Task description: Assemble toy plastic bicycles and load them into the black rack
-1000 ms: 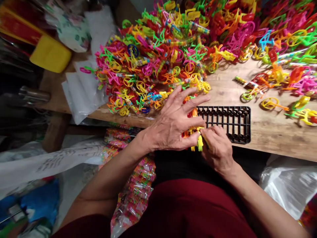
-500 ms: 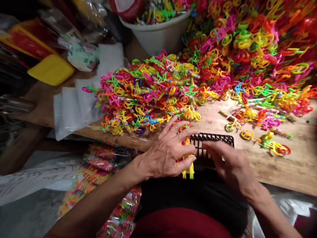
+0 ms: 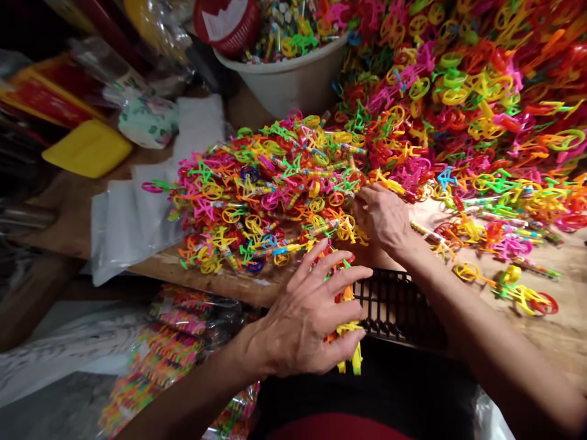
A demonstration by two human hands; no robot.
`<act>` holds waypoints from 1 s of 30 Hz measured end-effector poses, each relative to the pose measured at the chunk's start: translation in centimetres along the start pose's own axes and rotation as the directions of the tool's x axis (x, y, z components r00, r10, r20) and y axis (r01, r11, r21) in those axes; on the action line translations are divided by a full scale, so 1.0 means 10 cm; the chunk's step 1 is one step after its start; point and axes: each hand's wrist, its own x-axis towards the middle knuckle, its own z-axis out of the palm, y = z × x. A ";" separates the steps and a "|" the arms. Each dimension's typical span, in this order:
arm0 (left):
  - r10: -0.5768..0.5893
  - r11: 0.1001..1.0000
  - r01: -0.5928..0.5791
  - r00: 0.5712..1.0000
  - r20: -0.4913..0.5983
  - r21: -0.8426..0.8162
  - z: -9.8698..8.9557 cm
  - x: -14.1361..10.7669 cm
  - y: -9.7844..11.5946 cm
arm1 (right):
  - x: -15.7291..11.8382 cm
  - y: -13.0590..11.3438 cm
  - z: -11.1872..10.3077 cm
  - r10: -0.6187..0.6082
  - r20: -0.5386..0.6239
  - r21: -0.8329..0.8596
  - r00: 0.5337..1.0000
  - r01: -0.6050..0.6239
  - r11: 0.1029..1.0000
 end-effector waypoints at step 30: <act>0.002 0.999 -0.005 0.997 0.077 0.046 -0.04 0.07 -0.01 | -1.66 0.21 -0.09 -0.204 -0.228 0.338 0.952 0.274 0.900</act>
